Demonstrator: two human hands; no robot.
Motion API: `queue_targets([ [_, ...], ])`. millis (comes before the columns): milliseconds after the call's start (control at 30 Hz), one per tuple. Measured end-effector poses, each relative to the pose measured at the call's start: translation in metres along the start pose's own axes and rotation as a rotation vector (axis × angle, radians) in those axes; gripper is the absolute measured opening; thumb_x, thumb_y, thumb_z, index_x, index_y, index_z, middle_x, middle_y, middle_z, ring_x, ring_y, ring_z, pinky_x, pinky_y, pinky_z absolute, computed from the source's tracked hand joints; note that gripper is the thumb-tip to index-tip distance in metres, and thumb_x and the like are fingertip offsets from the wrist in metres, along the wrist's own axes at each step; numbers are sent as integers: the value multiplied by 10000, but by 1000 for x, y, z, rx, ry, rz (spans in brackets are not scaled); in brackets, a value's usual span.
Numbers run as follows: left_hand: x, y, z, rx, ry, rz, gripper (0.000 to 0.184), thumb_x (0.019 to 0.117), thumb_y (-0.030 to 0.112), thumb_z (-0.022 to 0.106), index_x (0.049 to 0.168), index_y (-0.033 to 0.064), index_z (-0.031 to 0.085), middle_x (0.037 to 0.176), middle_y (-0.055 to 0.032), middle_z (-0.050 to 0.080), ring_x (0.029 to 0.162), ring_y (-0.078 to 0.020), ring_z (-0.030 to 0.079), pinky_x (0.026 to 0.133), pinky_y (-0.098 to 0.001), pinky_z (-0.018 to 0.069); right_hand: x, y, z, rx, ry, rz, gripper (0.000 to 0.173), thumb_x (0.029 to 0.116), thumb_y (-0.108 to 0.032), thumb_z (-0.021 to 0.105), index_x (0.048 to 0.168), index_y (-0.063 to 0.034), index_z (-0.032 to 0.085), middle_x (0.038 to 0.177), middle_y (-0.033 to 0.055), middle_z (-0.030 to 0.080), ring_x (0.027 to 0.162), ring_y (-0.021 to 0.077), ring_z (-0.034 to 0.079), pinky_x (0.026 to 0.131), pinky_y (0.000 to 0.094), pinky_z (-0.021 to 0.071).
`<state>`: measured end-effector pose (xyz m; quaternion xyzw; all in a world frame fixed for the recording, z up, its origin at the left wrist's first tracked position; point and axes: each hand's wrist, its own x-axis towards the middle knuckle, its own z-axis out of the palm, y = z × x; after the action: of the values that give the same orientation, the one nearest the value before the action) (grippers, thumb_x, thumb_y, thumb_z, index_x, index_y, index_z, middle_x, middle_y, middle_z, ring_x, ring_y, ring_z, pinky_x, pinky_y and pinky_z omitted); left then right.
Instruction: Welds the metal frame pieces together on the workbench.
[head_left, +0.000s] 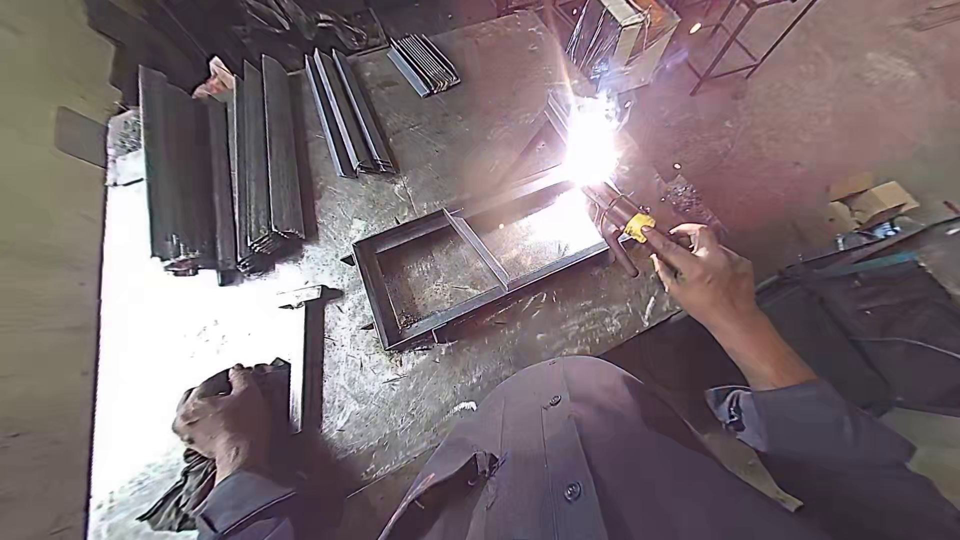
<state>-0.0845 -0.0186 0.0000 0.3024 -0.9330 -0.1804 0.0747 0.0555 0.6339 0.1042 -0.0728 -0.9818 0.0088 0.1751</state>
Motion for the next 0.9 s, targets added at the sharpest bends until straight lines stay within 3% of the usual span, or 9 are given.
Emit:
queue_targets([
  [333, -1, -1, 4, -21, 24, -5, 489, 996, 488, 539, 1259, 110, 703, 1339, -154, 659, 1322, -316, 573, 1148, -545, 406, 2, -4, -1, -16, -23, 29, 453, 985, -216, 645, 1422, -334, 625, 1228, 241, 629, 804, 389, 695, 561, 535, 532],
  [533, -2, 1, 1, 7, 15, 20, 489, 1011, 475, 510, 1251, 97, 706, 1326, -165, 662, 1315, -324, 578, 1147, -548, 403, 4, -2, 0, -10, -25, 32, 456, 987, -215, 645, 1427, -334, 621, 1250, 226, 628, 816, 389, 695, 574, 536, 538],
  [633, 2, -1, -1, 28, -3, 62, 496, 1044, 445, 491, 1262, 51, 699, 1368, -216, 634, 1359, -379, 541, 1161, -574, 366, 1, -2, 0, -40, 19, 20, 433, 988, -233, 619, 1411, -322, 635, 1183, 258, 629, 741, 404, 681, 511, 537, 512],
  [700, 5, -6, 2, 2, 21, 78, 471, 1032, 443, 519, 1243, 73, 719, 1344, -189, 654, 1346, -349, 553, 1174, -538, 364, -5, -5, -1, 2, 76, 54, 419, 992, -274, 641, 1410, -305, 640, 1283, 223, 626, 897, 402, 695, 615, 547, 542],
  [767, 6, -9, 5, -7, 35, 70, 457, 1022, 449, 528, 1230, 95, 729, 1333, -162, 664, 1338, -322, 562, 1174, -512, 374, -13, -12, -6, 156, 141, 113, 465, 962, -276, 698, 1418, -209, 635, 1315, 207, 627, 1037, 387, 684, 759, 555, 574],
  [833, 7, -10, 6, -13, 32, 71, 460, 1024, 447, 519, 1236, 92, 722, 1342, -159, 660, 1339, -311, 563, 1175, -497, 378, -20, -31, -15, 465, 149, 228, 563, 928, -226, 742, 1457, -125, 578, 1343, 151, 645, 1108, 251, 677, 894, 450, 575],
  [867, 6, -10, 5, -19, 28, 80, 466, 1029, 443, 515, 1244, 83, 719, 1341, -167, 659, 1338, -316, 565, 1174, -499, 378, -24, -43, -18, 660, 135, 310, 584, 919, -189, 742, 1467, -116, 554, 1273, 107, 671, 965, 156, 698, 795, 352, 607],
  [900, 5, -8, 4, -23, 25, 84, 472, 1029, 444, 513, 1245, 77, 717, 1338, -175, 658, 1334, -325, 566, 1171, -509, 379, -28, -56, -20, 873, 107, 401, 598, 914, -162, 738, 1475, -120, 535, 1160, 74, 695, 767, 117, 694, 631, 298, 615],
])
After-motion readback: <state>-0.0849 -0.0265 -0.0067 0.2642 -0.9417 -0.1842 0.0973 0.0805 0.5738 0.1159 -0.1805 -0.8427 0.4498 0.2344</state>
